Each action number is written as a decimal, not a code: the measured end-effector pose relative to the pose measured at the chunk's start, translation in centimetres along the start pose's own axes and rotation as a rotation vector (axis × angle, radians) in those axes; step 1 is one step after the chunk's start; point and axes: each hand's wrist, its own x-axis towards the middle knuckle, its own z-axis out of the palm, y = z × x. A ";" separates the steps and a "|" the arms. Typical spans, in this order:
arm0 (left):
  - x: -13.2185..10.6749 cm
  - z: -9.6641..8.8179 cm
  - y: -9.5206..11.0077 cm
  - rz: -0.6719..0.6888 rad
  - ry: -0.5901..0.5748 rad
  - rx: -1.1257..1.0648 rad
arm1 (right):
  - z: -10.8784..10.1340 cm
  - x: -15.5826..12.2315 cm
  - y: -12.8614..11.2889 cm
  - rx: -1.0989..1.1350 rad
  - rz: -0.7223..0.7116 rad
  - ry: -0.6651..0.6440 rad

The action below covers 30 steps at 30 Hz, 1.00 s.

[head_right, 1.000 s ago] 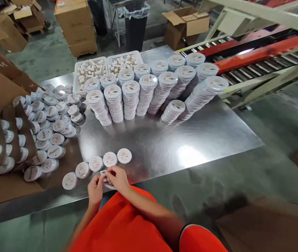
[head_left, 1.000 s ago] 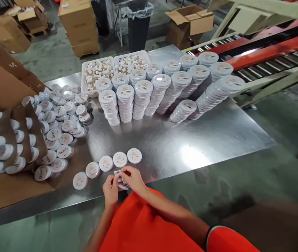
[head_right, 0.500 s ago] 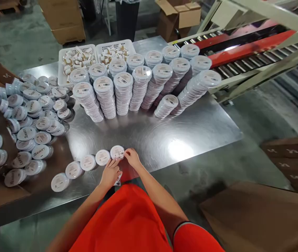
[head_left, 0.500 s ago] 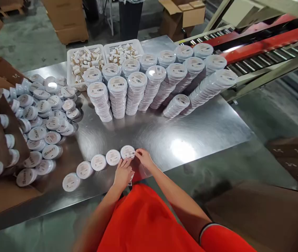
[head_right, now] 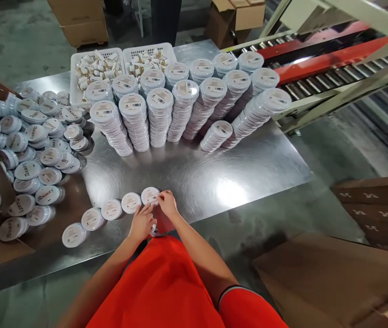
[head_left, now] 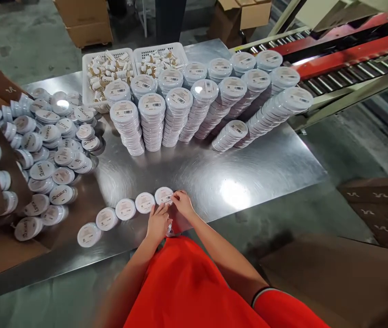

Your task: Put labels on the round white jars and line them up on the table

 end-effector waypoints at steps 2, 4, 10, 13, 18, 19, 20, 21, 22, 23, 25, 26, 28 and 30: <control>0.0 -0.1 0.0 0.002 0.002 -0.004 | 0.0 0.0 0.0 -0.004 0.004 0.002; -0.1 -0.1 0.1 0.003 0.000 -0.001 | 0.0 -0.1 0.0 -0.007 0.007 0.002; 0.1 -0.3 0.2 -0.024 -0.041 0.027 | 0.1 -0.1 0.1 0.008 0.016 -0.006; 0.2 -0.4 0.2 -0.023 -0.042 0.028 | 0.3 -0.1 0.2 0.013 0.024 0.000; 0.1 -0.5 0.2 -0.027 -0.034 0.014 | 0.1 0.1 0.5 0.043 0.027 0.012; 0.1 -0.5 0.2 -0.029 -0.036 0.014 | -0.1 0.2 0.6 0.056 0.032 0.017; 0.1 -0.5 0.2 -0.034 -0.040 0.015 | -0.2 0.2 0.6 0.068 0.034 0.018; 0.1 -0.6 0.2 -0.040 -0.044 0.016 | -0.3 0.3 0.6 0.077 0.033 0.016; 0.1 -0.6 0.2 -0.045 -0.050 0.019 | -0.4 0.3 0.6 0.082 0.027 0.011; 0.1 -0.7 0.2 -0.048 -0.055 0.023 | -0.4 0.3 0.6 0.079 0.017 0.005; 0.2 -0.7 0.2 -0.051 -0.058 0.033 | -0.2 0.3 0.4 0.063 0.000 0.001; 0.2 -0.7 0.2 -0.051 -0.057 0.037 | -0.1 0.3 0.3 0.055 -0.005 0.005; 0.3 -0.7 0.2 -0.051 -0.056 0.040 | 0.2 0.3 0.1 0.035 -0.003 0.017; 0.3 -0.7 0.1 -0.050 -0.054 0.033 | 0.4 0.3 0.0 0.010 0.006 0.024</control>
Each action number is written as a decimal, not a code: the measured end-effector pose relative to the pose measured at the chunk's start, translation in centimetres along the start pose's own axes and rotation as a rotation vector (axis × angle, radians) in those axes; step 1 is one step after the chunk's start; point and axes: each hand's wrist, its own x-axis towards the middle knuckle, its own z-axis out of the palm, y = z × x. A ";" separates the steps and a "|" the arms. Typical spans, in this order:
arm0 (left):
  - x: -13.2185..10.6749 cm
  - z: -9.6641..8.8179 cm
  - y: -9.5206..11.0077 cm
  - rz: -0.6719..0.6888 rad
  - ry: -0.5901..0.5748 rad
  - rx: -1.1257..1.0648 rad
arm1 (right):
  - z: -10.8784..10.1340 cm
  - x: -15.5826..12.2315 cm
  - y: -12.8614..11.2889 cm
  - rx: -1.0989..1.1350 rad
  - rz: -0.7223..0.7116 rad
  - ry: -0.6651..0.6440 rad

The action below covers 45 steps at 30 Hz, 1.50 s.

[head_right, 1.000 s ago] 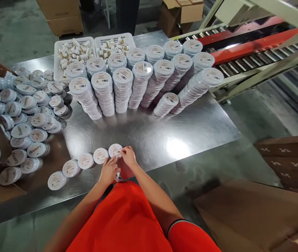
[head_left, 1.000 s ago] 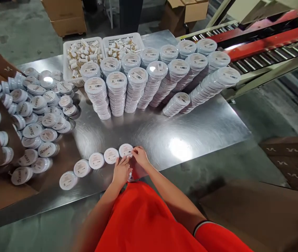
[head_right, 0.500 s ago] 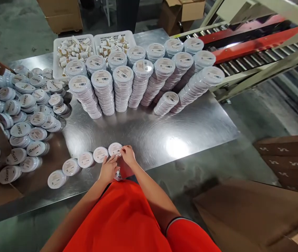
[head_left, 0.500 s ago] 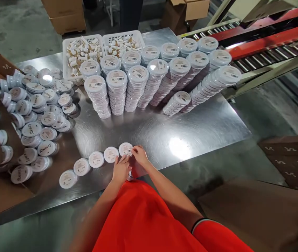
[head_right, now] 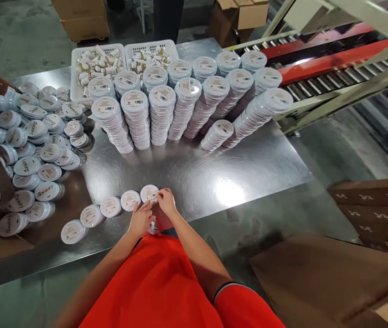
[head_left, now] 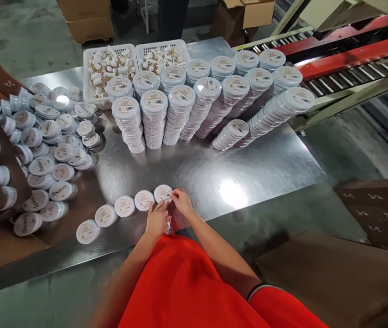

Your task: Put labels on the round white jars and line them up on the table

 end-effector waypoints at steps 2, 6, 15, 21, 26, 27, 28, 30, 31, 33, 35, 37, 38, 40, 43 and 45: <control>0.0 0.0 0.0 -0.001 0.003 -0.008 | 0.1 0.0 -0.1 -0.021 0.006 0.001; -0.1 0.2 0.0 0.002 0.017 -0.015 | 0.0 -0.1 -0.3 -0.037 0.012 -0.001; 0.0 -0.2 0.1 -0.004 0.010 -0.024 | 0.1 -0.2 -0.5 -0.092 0.079 0.007; -0.1 -0.3 0.3 -0.010 -0.009 -0.012 | 0.0 -0.5 -1.3 -0.148 0.110 -0.004; -0.2 0.2 0.0 -0.002 0.011 -0.036 | -0.3 -1.0 -2.9 -0.342 0.145 -0.011; -0.1 0.2 -0.1 -0.003 0.014 -0.035 | -0.3 -1.0 -3.4 -0.396 0.154 -0.016; -0.1 0.3 -0.2 -0.005 0.017 -0.032 | -0.3 -0.9 -3.8 -0.450 0.167 -0.026; -0.1 0.5 -0.3 -0.003 0.026 -0.028 | -0.4 -0.7 -4.5 -0.543 0.201 -0.063; 0.0 0.5 -0.3 0.000 0.029 -0.030 | -0.4 -0.5 -4.7 -0.576 0.220 -0.080; 0.0 0.6 -0.4 0.004 0.028 -0.040 | -0.6 -0.1 -4.8 -0.597 0.260 -0.094; -0.1 0.5 -0.4 0.003 0.022 -0.044 | -0.7 0.2 -4.4 -0.553 0.258 -0.094; -0.1 0.4 -0.3 -0.001 0.021 -0.045 | -0.8 0.4 -3.6 -0.456 0.192 -0.102; -0.1 0.4 -0.2 -0.002 0.023 -0.047 | -0.9 0.5 -3.2 -0.407 0.149 -0.109; 0.0 0.2 -0.2 -0.001 0.027 -0.049 | -1.0 0.6 -2.5 -0.348 0.085 -0.108; -0.2 0.2 -0.2 -0.021 0.057 -0.145 | -1.2 0.4 -2.2 -0.356 0.068 -0.083; -0.7 0.2 -0.3 -0.072 0.157 -0.306 | -1.4 -0.2 -2.5 -0.343 0.091 -0.041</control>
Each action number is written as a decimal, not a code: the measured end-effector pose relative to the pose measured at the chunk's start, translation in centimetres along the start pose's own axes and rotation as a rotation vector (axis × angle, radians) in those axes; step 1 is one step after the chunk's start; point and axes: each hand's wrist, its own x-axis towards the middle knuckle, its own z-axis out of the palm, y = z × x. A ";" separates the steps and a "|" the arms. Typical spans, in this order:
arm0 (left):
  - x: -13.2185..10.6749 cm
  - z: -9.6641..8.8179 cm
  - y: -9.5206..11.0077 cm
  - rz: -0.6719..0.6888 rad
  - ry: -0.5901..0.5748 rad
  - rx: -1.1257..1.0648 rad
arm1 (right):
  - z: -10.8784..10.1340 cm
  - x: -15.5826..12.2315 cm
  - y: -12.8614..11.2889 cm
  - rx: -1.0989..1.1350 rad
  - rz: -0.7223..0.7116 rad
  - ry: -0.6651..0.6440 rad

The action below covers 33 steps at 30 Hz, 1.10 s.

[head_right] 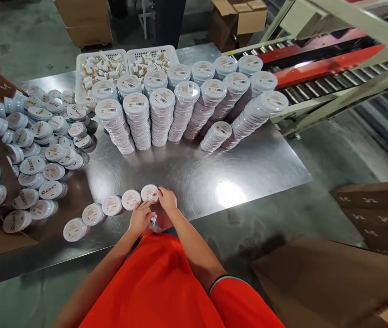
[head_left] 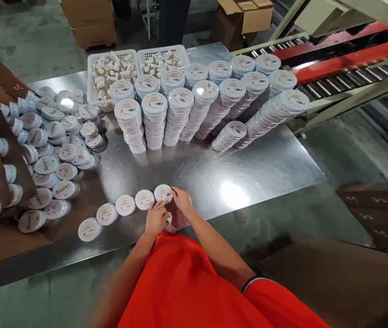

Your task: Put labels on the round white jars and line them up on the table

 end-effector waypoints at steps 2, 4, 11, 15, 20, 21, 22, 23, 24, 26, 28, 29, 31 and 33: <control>-0.9 -0.2 -0.3 -0.080 0.162 -0.219 | -0.2 -1.3 -0.5 0.080 0.015 0.044; -2.0 -0.4 -0.6 -0.178 0.302 -0.447 | -0.1 -3.1 -1.4 0.251 -0.051 0.012; -5.0 -1.6 -0.9 -0.326 0.459 -0.855 | 2.1 -8.0 -5.3 0.784 -0.089 -0.399; -5.6 -1.9 -0.9 -0.310 0.437 -0.983 | 2.2 -8.0 -5.8 0.775 -0.069 -0.398; -5.8 -1.7 -1.1 -0.364 0.432 -0.997 | 1.9 -7.8 -5.6 0.664 -0.086 -0.343; -5.8 -1.6 -1.1 -0.362 0.439 -0.976 | 2.0 -7.9 -5.7 0.645 -0.099 -0.328; -5.7 -1.5 -1.1 -0.355 0.446 -0.948 | 2.1 -8.0 -5.7 0.626 -0.112 -0.314; -5.6 -1.5 -1.1 -0.347 0.455 -0.914 | 2.3 -8.1 -5.8 0.603 -0.123 -0.302; -5.5 -1.3 -1.1 -0.344 0.469 -0.877 | 2.4 -8.2 -5.8 0.579 -0.130 -0.292; -5.4 -1.1 -1.2 -0.365 0.501 -0.792 | 2.8 -8.2 -5.8 0.538 -0.134 -0.266; -5.5 -0.8 -1.3 -0.421 0.511 -0.716 | 3.0 -7.8 -5.7 0.507 -0.129 -0.221; -5.6 -0.7 -1.5 -0.451 0.510 -0.678 | 3.1 -7.4 -5.6 0.491 -0.119 -0.186; -5.8 -0.6 -2.0 -0.483 0.508 -0.564 | 3.1 -6.0 -5.3 0.433 -0.094 -0.096; -5.9 -0.7 -2.7 -0.439 0.510 -0.414 | 3.2 -4.3 -5.0 0.328 -0.089 -0.032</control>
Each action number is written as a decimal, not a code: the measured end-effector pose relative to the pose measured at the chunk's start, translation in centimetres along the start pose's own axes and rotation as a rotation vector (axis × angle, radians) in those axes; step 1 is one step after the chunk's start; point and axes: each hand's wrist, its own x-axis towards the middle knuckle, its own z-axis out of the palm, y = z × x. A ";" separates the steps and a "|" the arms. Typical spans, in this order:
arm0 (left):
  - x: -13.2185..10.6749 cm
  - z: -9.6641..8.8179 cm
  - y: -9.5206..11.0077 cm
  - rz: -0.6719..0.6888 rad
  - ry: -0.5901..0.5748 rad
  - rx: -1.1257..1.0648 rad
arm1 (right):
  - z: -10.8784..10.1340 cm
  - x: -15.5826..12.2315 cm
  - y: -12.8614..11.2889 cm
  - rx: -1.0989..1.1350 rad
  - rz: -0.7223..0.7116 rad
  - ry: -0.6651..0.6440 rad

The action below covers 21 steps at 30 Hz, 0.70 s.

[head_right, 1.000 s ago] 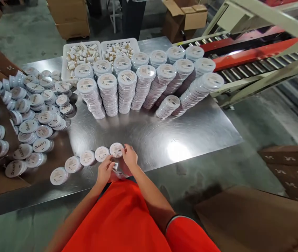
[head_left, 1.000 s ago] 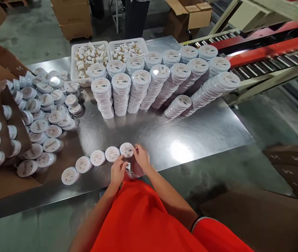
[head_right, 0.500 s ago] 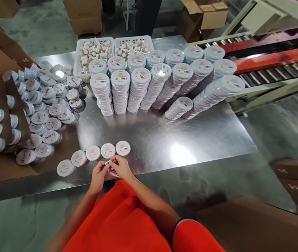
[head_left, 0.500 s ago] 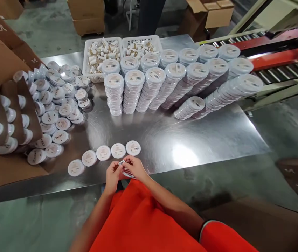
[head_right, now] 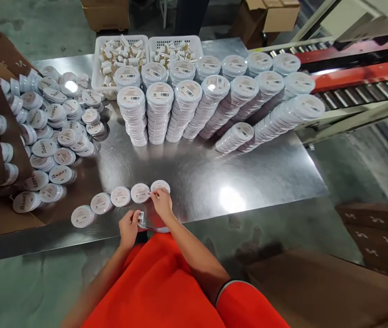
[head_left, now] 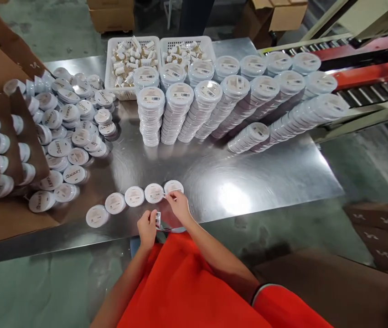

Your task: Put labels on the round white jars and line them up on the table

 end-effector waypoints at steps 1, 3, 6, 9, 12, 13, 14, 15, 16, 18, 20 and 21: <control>0.2 -0.2 -0.3 0.064 -0.008 0.059 | 0.0 0.8 0.1 -0.060 -0.012 0.001; 0.9 -0.4 -0.6 0.204 -0.073 0.158 | 0.3 2.1 0.2 -0.178 -0.033 -0.039; 2.0 -0.2 -0.8 0.334 -0.192 0.313 | 1.2 2.9 -0.1 -0.309 0.006 -0.092; 2.7 0.2 -0.7 0.343 -0.237 0.421 | 2.3 2.7 -0.5 -0.377 0.083 -0.102; 2.7 0.5 -0.5 0.327 -0.234 0.456 | 2.8 2.5 -0.7 -0.415 0.111 -0.091; 2.6 0.5 -0.5 0.320 -0.232 0.463 | 2.9 2.4 -0.8 -0.429 0.109 -0.086; 2.6 0.5 -0.5 0.314 -0.231 0.467 | 2.9 2.4 -0.9 -0.445 0.107 -0.081; 2.5 0.5 -0.4 0.310 -0.232 0.469 | 2.9 2.4 -1.0 -0.464 0.106 -0.080; 2.5 0.5 -0.4 0.307 -0.233 0.469 | 2.9 2.4 -1.2 -0.483 0.107 -0.082; 2.4 0.4 -0.3 0.306 -0.233 0.466 | 2.9 2.3 -1.6 -0.521 0.103 -0.086; 2.5 0.4 -0.2 0.302 -0.235 0.467 | 2.9 2.1 -2.0 -0.559 0.100 -0.085; 2.5 0.3 -0.2 0.299 -0.239 0.467 | 2.9 2.0 -2.2 -0.577 0.101 -0.081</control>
